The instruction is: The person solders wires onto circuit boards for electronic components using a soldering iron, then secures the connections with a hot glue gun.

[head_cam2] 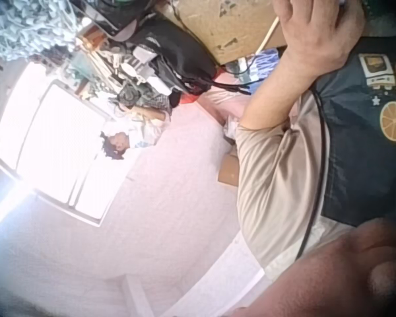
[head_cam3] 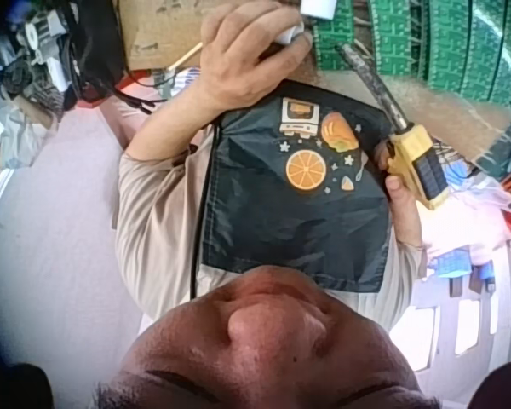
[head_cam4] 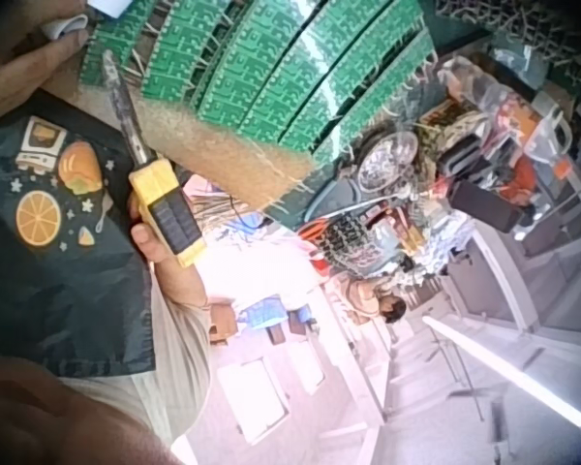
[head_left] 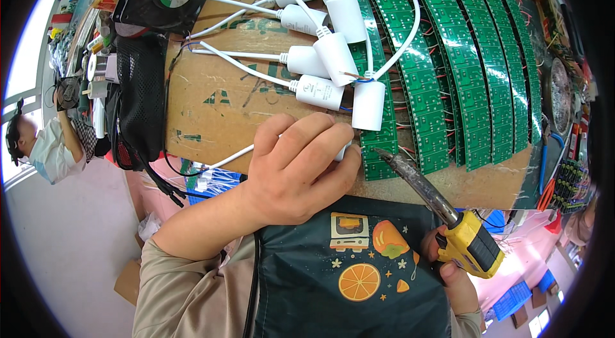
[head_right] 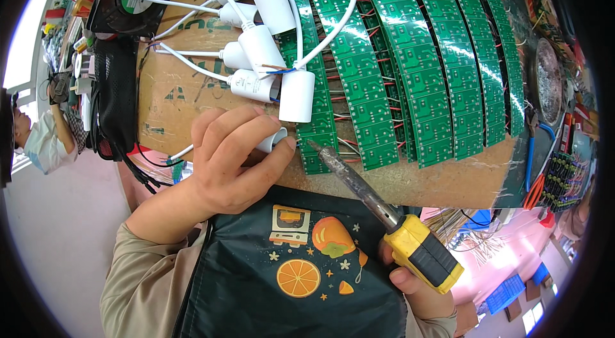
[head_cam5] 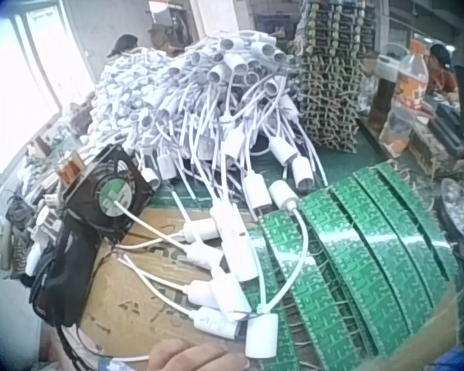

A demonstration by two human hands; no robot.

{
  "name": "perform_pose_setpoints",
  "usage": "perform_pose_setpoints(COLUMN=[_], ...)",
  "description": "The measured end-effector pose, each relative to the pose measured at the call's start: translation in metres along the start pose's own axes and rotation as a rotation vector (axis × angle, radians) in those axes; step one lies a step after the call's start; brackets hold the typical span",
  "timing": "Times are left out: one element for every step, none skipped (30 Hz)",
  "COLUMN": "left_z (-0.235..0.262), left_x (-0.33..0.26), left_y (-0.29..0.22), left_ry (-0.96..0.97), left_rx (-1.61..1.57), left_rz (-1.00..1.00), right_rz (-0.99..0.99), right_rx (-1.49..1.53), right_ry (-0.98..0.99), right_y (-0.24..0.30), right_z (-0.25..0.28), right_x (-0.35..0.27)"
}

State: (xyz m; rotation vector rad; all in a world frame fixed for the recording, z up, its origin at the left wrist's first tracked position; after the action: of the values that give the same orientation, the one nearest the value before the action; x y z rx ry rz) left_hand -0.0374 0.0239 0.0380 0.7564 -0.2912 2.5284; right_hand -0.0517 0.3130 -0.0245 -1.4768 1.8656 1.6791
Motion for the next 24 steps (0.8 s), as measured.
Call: perform_pose_setpoints(left_z=[0.0,0.001,0.0,-0.001,-0.001,0.0,0.001,0.002,0.003,0.003,0.004,0.004,0.005,0.006,0.009,0.01,0.01,0.01,0.011,0.011,0.011,0.012,0.012,0.011], left_x=[0.0,-0.001,-0.001,-0.001,0.0,0.0,0.0,0.002,0.003,0.004,0.005,0.005,0.005,0.005,0.004,0.004,0.003,0.004,0.003,0.003,0.004,0.005,0.006,0.006], left_y=[0.0,0.0,-0.001,-0.001,-0.003,-0.002,0.0,-0.001,-0.001,0.0,-0.001,0.0,0.001,0.004,0.007,0.011,0.016,0.019,0.023,0.027,0.027,0.027,0.029,0.03], left_ry=[-0.005,-0.008,0.006,0.019,0.021,0.025,0.029,0.022,0.031,0.04,0.038,0.043,0.049,0.047,0.042,0.037,0.009,0.009,0.01,0.01,-0.006,-0.007,0.022,0.05], left_rx=[0.007,0.008,0.015,0.022,0.031,0.017,0.004,0.005,0.008,0.011,0.016,0.013,0.01,0.013,0.004,-0.005,0.008,0.012,0.022,0.032,0.057,0.059,0.053,0.045], left_rz=[-0.006,-0.009,0.0,0.008,0.003,0.02,0.036,0.029,0.038,0.048,0.041,0.037,0.033,0.027,0.041,0.054,0.046,0.042,0.069,0.096,0.088,0.083,0.099,0.116], right_rz=[0.018,0.023,0.047,0.072,0.079,0.154,0.23,0.239,0.274,0.31,0.318,0.33,0.342,0.349,0.349,0.349,0.354,0.351,0.347,0.351,0.341,0.33,0.335,0.34], right_rx=[0.004,0.003,0.023,0.043,0.045,-0.024,-0.093,-0.095,-0.072,-0.049,-0.048,-0.026,-0.003,-0.002,0.018,0.037,0.038,0.046,0.053,0.055,0.057,0.058,0.06,0.051], right_ry=[-0.004,-0.005,0.007,0.017,0.024,0.076,0.128,0.123,0.14,0.157,0.158,0.126,0.095,0.095,0.072,0.049,0.048,0.047,0.046,0.048,0.052,0.055,0.056,0.053], right_y=[0.001,0.002,0.005,0.007,0.005,0.005,0.007,0.007,0.009,0.011,0.013,0.016,0.018,0.019,0.019,0.019,0.021,0.024,0.025,0.025,0.025,0.025,0.025,0.024], right_z=[0.0,-0.002,-0.004,-0.004,0.0,-0.001,-0.003,-0.004,-0.004,-0.005,-0.007,-0.009,-0.008,-0.008,-0.006,-0.005,-0.005,-0.006,-0.006,-0.006,-0.006,-0.006,-0.005,-0.004], right_x=[0.0,0.0,0.004,0.007,0.01,0.011,0.01,0.011,0.012,0.012,0.011,0.011,0.01,0.01,0.01,0.01,0.01,0.01,0.011,0.011,0.011,0.012,0.012,0.012])
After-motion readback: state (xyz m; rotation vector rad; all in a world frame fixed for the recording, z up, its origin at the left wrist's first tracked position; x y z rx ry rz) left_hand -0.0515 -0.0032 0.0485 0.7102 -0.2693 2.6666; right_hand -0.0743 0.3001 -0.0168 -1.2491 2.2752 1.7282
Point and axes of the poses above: each hand's wrist, its own x-axis towards the middle knuckle, its own z-axis out of the back of the hand, y = z × x, the point moved 7 cm from there along x, towards the middle knuckle, and after that the axes turned 11 degrees about -z, right-handed, at the moved point
